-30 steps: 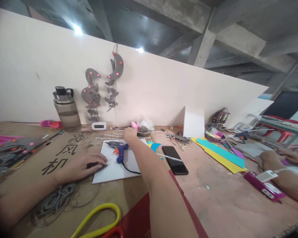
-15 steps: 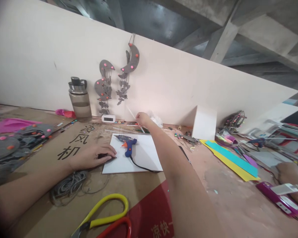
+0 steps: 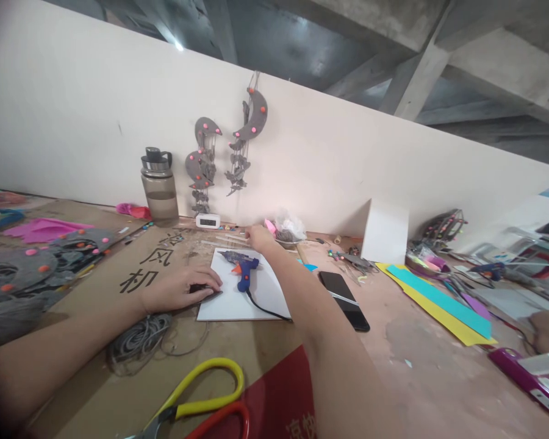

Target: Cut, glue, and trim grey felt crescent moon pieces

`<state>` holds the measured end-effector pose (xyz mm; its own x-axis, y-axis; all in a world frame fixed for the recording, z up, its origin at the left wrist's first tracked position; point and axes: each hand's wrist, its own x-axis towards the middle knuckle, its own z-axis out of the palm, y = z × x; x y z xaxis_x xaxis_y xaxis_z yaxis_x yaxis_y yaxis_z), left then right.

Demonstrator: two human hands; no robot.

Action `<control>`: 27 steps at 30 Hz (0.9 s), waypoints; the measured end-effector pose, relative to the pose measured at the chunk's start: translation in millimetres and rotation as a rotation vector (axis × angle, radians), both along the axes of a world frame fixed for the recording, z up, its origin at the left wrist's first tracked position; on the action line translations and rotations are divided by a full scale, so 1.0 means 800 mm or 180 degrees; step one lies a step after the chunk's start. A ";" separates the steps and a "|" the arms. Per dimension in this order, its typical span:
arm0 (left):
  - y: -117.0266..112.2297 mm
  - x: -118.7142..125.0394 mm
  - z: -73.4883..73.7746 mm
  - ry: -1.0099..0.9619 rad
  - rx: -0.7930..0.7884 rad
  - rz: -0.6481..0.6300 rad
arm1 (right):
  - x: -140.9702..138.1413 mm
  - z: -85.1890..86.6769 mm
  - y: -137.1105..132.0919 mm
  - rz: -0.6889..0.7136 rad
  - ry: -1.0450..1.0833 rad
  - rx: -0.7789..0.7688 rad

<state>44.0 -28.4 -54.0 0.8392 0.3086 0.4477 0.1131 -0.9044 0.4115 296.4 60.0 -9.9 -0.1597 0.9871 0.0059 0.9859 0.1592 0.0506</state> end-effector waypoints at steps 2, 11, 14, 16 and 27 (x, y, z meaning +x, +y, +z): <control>0.000 0.000 0.000 0.0000 -0.0002 0.0004 | 0.004 -0.002 0.002 0.0042 -0.0076 -0.0191; -0.001 0.000 0.000 0.0086 -0.0032 0.0049 | -0.003 -0.004 0.006 -0.0158 -0.0334 -0.0422; -0.002 0.000 0.000 0.0106 -0.0038 0.0077 | -0.009 -0.002 0.003 -0.0134 -0.0333 -0.0239; -0.001 -0.001 0.000 0.0126 -0.0029 0.0088 | -0.010 0.000 0.001 -0.0055 -0.0317 -0.0043; 0.000 -0.002 0.000 0.0200 0.0030 0.0177 | -0.020 0.003 -0.010 0.0346 -0.0596 0.0534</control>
